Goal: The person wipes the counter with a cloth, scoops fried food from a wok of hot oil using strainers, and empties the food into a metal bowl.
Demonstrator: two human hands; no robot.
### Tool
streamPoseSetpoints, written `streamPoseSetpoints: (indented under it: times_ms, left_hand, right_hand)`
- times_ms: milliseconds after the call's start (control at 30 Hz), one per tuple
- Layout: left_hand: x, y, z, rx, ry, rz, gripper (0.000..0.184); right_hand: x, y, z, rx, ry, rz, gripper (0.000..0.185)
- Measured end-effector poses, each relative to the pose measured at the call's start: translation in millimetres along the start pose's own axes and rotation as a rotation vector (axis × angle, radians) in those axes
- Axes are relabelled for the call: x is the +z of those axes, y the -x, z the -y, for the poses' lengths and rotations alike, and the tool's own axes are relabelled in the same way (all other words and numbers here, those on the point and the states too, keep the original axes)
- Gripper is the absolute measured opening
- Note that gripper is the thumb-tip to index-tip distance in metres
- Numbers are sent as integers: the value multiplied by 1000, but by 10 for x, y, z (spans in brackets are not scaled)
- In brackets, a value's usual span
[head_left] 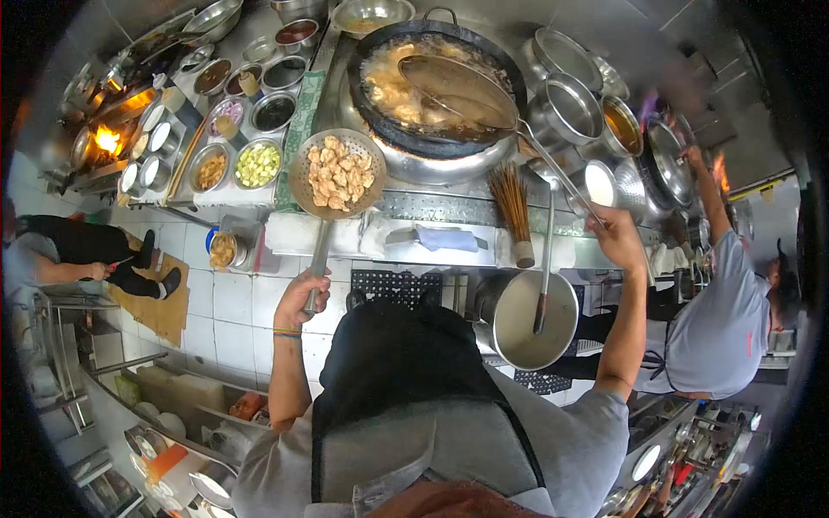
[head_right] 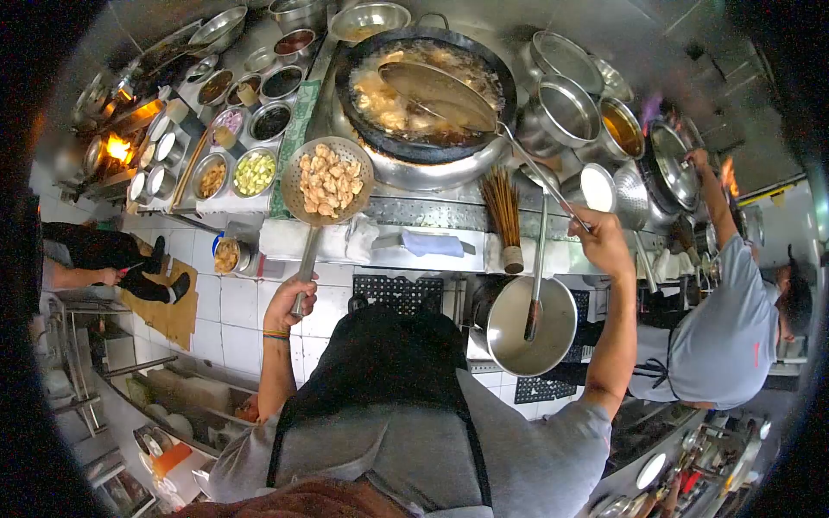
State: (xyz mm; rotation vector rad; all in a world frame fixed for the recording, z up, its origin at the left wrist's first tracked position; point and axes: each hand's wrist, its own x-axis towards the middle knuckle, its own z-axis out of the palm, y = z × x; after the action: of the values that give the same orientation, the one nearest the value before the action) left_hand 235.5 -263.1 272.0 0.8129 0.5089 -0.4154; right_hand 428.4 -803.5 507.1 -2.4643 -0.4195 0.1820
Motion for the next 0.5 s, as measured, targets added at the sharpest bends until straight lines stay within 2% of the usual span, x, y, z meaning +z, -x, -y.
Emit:
streamPoseSetpoints:
  times_ms: [67, 167, 300, 333, 433, 500]
  left_hand:
    - [51, -6, 59, 9, 5, -18, 34]
    - [168, -17, 147, 36, 13, -48, 33]
    - [365, -32, 265, 83, 34, -105, 33]
    - [387, -40, 291, 86, 45, -103, 32]
    - [435, -67, 348, 96, 71, -101, 32]
    - [472, -69, 367, 104, 82, -100, 32]
  right_hand:
    - [98, -94, -308, -57, -54, 11, 39]
    - [242, -221, -534, -23, -64, 21, 38]
    - [451, -291, -586, 60, -332, 65, 37]
    - [385, -276, -349, 248, -536, 162, 42]
    - [435, -350, -333, 304, -942, 230, 47]
    - [431, -403, -342, 337, -1099, 281, 47]
